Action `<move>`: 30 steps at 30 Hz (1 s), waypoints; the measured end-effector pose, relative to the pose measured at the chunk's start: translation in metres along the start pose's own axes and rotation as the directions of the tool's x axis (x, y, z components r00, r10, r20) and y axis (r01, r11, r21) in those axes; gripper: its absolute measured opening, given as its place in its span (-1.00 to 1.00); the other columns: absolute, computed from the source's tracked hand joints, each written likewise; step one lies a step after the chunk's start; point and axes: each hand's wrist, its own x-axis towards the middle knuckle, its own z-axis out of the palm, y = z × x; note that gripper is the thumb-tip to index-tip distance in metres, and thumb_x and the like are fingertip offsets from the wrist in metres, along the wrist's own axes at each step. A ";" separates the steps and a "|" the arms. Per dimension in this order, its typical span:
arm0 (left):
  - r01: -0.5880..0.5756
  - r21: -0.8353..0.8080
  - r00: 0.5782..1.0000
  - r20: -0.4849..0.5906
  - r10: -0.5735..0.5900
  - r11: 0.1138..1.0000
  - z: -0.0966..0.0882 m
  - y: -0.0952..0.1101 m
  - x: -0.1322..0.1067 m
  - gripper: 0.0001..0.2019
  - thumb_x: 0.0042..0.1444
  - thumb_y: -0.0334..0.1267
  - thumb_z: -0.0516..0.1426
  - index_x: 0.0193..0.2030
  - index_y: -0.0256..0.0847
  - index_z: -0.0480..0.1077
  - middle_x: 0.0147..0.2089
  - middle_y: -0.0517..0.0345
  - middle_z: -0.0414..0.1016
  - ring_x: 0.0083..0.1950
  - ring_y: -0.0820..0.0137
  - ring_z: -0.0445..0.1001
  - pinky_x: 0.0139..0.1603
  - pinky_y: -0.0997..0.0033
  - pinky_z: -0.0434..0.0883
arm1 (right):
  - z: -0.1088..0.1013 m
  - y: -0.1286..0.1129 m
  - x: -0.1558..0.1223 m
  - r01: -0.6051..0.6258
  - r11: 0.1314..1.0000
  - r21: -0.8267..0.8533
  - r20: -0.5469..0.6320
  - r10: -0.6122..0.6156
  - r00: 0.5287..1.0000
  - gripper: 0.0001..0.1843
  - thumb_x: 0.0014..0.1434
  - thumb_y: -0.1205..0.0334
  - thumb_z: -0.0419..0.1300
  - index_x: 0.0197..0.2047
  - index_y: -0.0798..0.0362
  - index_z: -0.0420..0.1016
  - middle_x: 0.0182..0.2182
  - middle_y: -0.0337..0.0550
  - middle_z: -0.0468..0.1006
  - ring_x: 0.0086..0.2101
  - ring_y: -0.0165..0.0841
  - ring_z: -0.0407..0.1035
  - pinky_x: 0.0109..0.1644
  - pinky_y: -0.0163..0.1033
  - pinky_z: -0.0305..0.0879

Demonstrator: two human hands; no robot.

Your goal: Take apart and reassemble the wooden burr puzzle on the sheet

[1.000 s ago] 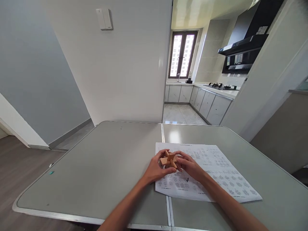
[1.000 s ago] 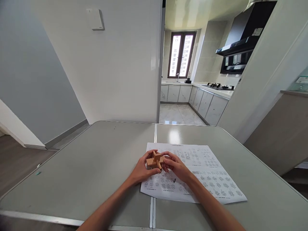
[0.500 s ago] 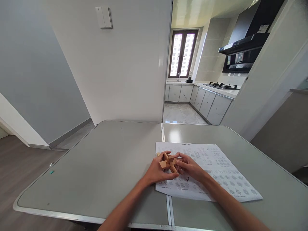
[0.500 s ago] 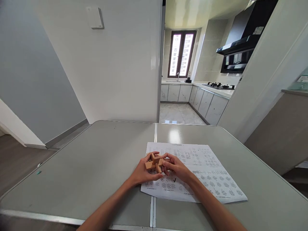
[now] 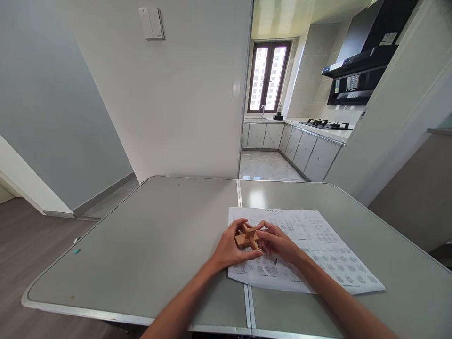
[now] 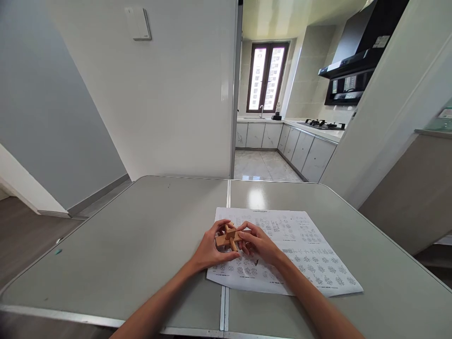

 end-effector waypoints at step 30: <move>-0.107 0.288 0.994 0.010 0.108 0.952 0.005 -0.005 -0.003 -0.03 -0.19 0.11 0.49 0.36 -0.10 0.29 0.17 -0.08 0.54 0.22 -0.01 0.49 0.31 -0.09 0.39 | 0.009 0.001 0.003 0.000 0.993 -0.119 -0.093 -0.011 0.996 -0.49 0.20 -0.28 0.32 -0.19 0.01 0.41 -0.61 -0.34 0.51 -0.68 -0.47 0.30 -0.62 -0.37 0.20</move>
